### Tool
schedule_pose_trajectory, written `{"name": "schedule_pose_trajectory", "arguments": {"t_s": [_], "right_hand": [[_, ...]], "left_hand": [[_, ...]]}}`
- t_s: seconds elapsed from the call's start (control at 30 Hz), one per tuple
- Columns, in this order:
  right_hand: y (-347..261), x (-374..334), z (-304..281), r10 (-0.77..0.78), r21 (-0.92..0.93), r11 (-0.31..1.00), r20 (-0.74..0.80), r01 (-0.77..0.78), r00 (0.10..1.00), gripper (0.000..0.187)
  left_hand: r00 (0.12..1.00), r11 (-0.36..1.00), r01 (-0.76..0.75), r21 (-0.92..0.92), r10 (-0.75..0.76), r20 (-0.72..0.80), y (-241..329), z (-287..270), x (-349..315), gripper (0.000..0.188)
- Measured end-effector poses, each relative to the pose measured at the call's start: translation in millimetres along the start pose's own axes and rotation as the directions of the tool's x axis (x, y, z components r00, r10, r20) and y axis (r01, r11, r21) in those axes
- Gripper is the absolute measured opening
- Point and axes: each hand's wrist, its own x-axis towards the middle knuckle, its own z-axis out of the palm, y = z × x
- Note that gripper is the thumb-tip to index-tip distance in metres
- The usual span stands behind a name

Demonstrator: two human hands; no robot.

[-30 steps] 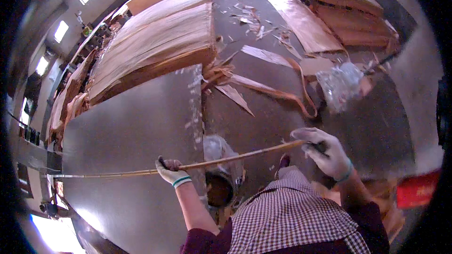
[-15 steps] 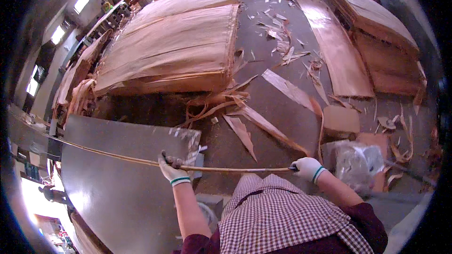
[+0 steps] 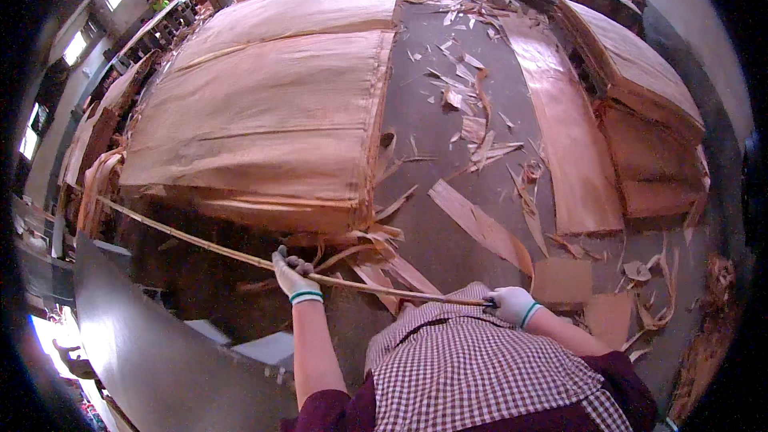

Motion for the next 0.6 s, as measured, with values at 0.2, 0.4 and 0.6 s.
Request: {"name": "schedule_pose_trajectory", "arguments": {"t_s": [0.2,0.4,0.6], "right_hand": [[60.2,155.1,-113.1,-0.313,-0.034,0.950,-0.120,0.311,0.942,0.026],[52.0,377.6,-209.7,-0.278,0.490,0.819,-0.118,0.299,0.953,0.018],[49.8,539.4,-258.0,-0.212,0.607,0.793,0.356,-0.052,0.910,0.036]], "left_hand": [[0.918,0.926,-0.346,0.153,0.300,0.260,-66.2,120.8,56.0,0.031],[0.983,0.705,-0.166,0.689,0.062,0.173,-165.7,141.2,77.1,0.040],[0.994,0.636,0.062,0.769,0.026,-0.103,-250.2,98.8,65.5,0.034]]}}
